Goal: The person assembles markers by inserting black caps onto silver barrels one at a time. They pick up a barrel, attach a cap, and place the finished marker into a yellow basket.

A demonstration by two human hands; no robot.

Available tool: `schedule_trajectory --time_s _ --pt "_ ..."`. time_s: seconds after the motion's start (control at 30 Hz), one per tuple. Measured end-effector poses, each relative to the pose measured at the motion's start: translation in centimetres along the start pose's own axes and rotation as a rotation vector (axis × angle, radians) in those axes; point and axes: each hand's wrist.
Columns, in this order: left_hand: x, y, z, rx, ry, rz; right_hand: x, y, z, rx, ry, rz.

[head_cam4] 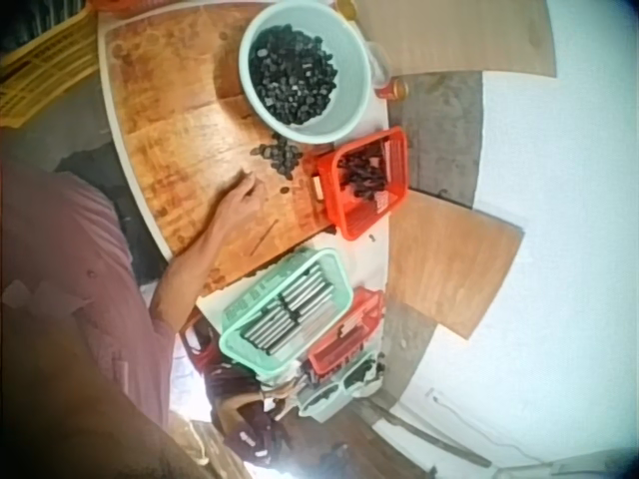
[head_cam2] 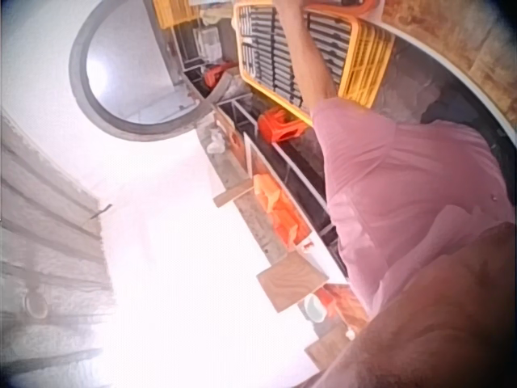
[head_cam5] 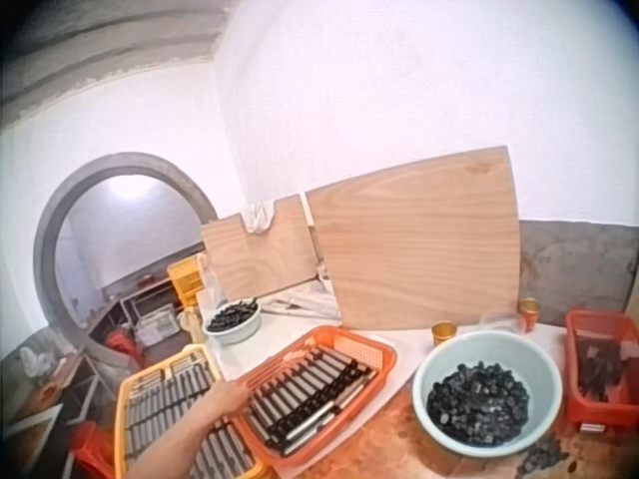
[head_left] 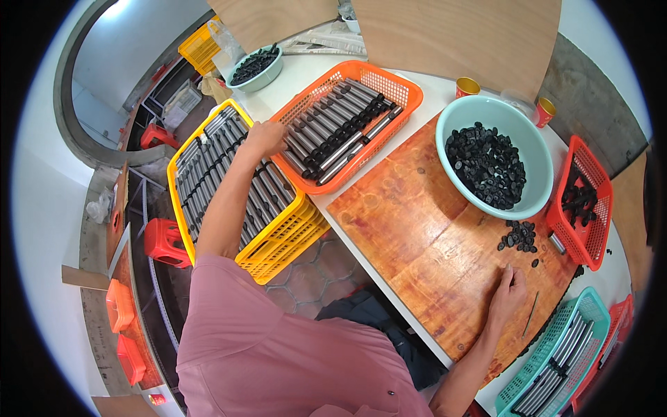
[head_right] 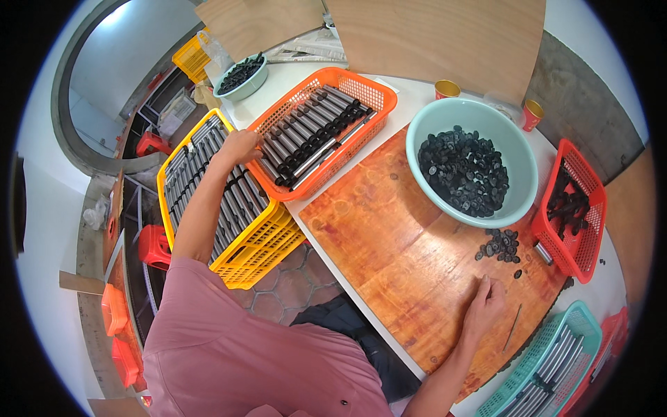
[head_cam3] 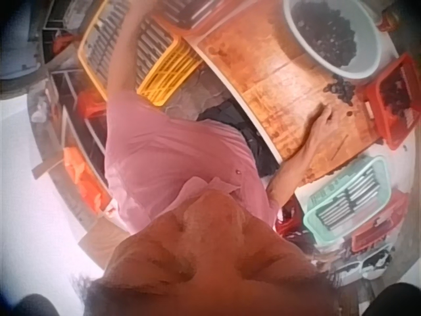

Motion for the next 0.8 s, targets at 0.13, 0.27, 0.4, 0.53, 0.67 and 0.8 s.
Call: schedule_trajectory --time_s 0.13,0.27,0.4,0.53,0.67,0.8 --pt "-2.6 -4.0 -3.1 0.092 0.063 -0.258 0.1 -0.8 0.1 -0.020 -0.008 0.019" --pt "-1.5 -5.5 -2.7 0.109 0.149 -0.231 -0.2 -0.9 0.1 0.011 0.021 -0.021" --pt "-0.8 -6.4 -2.5 0.089 0.196 -0.140 -0.4 -0.2 0.1 0.060 0.026 -0.010" --pt "0.5 -6.2 -2.3 0.083 0.145 -0.127 0.1 -1.0 0.1 0.009 -0.008 -0.011" --pt "0.1 -6.5 -2.5 0.055 0.144 -0.128 -0.2 -0.8 0.1 0.035 0.005 -0.040" --pt "-0.2 -6.5 -2.5 0.031 0.179 -0.088 0.0 -1.0 -0.1 -0.008 0.005 -0.001"
Point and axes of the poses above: each hand's wrist, its own z-axis towards the middle knuckle, its own x-axis out of the palm, y = z × x, and after that the axes turned 3 degrees about y, right-handed
